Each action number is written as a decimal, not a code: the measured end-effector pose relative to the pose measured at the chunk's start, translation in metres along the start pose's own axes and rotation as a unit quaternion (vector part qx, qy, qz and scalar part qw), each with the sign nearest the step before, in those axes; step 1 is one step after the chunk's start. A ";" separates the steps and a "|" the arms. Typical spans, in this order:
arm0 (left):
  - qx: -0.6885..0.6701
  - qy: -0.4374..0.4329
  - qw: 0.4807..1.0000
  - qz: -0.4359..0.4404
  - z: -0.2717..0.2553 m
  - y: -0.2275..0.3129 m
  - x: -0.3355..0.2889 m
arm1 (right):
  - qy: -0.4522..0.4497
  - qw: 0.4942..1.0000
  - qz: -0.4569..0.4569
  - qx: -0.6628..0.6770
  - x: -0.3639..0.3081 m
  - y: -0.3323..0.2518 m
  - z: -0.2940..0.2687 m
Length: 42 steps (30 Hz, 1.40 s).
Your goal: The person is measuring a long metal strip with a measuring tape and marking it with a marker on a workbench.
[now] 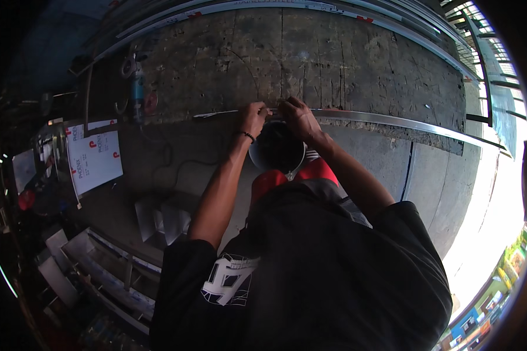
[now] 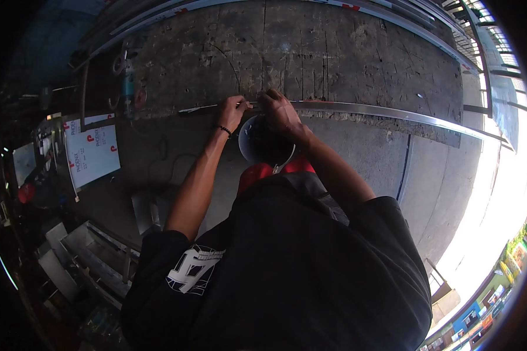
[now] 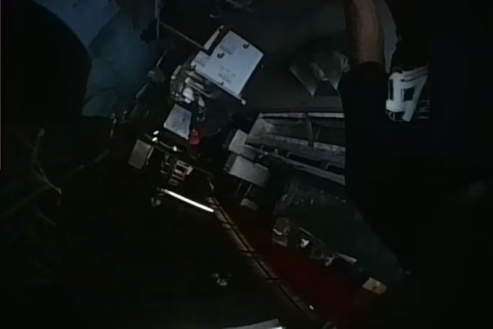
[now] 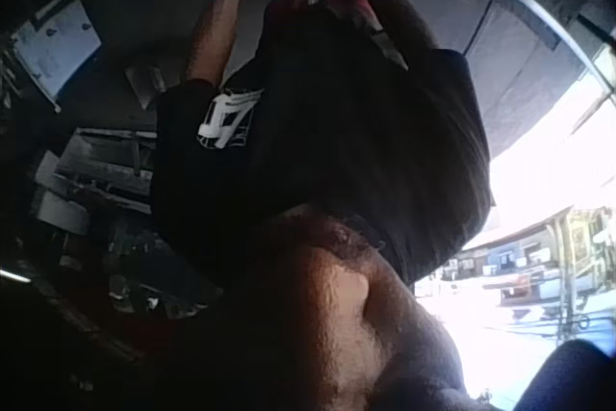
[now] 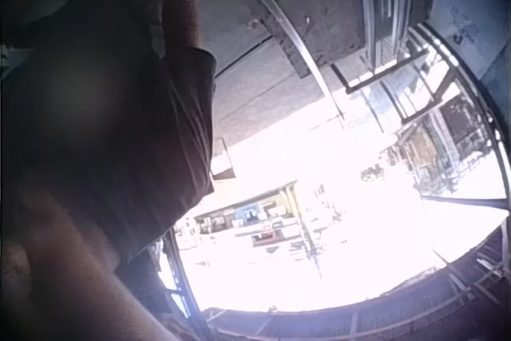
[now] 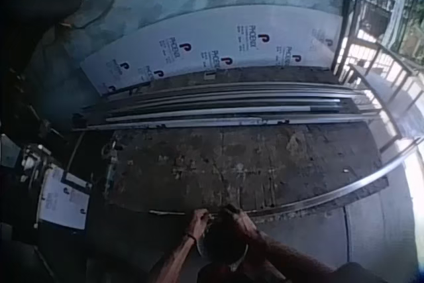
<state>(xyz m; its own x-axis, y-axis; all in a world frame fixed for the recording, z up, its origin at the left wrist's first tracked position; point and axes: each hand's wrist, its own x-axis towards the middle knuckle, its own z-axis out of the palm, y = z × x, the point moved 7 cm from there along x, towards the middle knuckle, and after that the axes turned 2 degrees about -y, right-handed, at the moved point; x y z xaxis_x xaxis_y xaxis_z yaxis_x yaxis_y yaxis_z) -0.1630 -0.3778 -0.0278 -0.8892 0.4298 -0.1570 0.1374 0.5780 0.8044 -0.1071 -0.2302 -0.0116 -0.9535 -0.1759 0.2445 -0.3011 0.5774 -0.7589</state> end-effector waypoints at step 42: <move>-0.153 0.201 0.967 -0.035 -0.026 -0.028 -0.081 | -0.207 0.942 -0.162 -0.209 0.024 -0.012 0.022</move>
<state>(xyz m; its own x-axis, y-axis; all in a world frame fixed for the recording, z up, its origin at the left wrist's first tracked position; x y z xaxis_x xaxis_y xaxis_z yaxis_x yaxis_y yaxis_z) -0.1063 -0.4462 -0.0226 -0.9979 0.0567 -0.0320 -0.0110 0.3368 0.9415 -0.1262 -0.2586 -0.0100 -0.7592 -0.6432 0.0999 -0.6302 0.6879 -0.3600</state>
